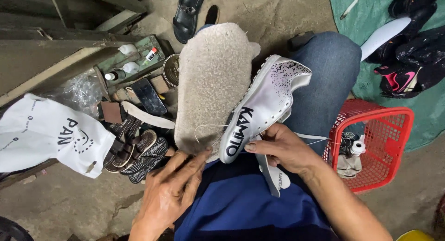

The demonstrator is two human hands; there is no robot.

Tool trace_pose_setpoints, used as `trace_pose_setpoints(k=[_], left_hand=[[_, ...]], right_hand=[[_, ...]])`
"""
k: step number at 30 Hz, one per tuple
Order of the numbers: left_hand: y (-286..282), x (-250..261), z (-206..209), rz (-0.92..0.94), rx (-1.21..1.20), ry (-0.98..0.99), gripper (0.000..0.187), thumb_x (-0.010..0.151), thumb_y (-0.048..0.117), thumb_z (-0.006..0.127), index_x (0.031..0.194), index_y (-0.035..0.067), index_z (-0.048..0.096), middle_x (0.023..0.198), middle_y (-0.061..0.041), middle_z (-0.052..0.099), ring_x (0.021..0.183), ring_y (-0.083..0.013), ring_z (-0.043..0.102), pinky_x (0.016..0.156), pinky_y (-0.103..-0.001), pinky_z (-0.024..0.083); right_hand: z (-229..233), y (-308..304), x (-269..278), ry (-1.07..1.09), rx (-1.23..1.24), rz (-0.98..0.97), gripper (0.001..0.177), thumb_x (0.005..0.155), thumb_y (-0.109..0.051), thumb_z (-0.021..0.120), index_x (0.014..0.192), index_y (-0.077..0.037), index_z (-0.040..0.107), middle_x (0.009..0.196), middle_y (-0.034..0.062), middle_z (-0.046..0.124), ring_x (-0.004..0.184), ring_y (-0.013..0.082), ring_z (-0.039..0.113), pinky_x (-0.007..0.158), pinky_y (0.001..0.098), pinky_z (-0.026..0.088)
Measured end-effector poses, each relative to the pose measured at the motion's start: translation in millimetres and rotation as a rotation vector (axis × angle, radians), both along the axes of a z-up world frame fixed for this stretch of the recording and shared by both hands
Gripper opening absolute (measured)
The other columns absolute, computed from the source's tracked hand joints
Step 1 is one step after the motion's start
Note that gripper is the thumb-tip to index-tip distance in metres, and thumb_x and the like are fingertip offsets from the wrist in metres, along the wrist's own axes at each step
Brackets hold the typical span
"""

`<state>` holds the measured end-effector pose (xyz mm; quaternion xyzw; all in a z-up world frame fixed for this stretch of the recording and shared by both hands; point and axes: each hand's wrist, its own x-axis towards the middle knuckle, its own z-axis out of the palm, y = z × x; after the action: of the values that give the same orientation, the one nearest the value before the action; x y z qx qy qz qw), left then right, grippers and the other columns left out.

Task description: A person is hand-sewing the upper part of a white athletic shoe to its sole using a needle and thick thread.

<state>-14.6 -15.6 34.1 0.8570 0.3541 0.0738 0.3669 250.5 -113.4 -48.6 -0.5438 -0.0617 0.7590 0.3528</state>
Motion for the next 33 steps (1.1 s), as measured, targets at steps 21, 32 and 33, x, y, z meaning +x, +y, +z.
trace_pose_setpoints(k=[21, 32, 33], left_hand=[[2, 5, 5, -0.114, 0.098, 0.095, 0.038, 0.101, 0.021, 0.061, 0.139, 0.019, 0.064, 0.106, -0.001, 0.061, 0.086, -0.0163, 0.066, 0.052, -0.033, 0.058], [6, 4, 7, -0.130, 0.069, 0.116, 0.039, 0.099, 0.022, 0.061, 0.138, 0.021, 0.064, 0.111, 0.002, 0.064, 0.083, -0.0143, 0.070, 0.055, -0.033, 0.057], [7, 5, 7, -0.134, 0.072, 0.126, 0.039, 0.100, 0.022, 0.060, 0.138, 0.022, 0.064, 0.108, 0.002, 0.062, 0.084, -0.0137, 0.069, 0.052, -0.033, 0.056]], right_hand=[[-11, 3, -2, -0.169, -0.092, 0.094, 0.016, 0.081, -0.014, 0.084, 0.095, -0.007, 0.083, 0.090, 0.0032, 0.083, 0.059, 0.0005, 0.056, 0.032, 0.0168, 0.021], [-14, 1, -1, -0.169, -0.049, 0.086, 0.016, 0.081, -0.016, 0.084, 0.094, -0.008, 0.083, 0.089, 0.0023, 0.082, 0.059, 0.0021, 0.058, 0.031, 0.0177, 0.024], [-12, 3, -1, -0.168, -0.068, 0.094, 0.017, 0.080, -0.016, 0.084, 0.095, -0.007, 0.084, 0.089, 0.0029, 0.082, 0.057, 0.0017, 0.056, 0.032, 0.0176, 0.024]])
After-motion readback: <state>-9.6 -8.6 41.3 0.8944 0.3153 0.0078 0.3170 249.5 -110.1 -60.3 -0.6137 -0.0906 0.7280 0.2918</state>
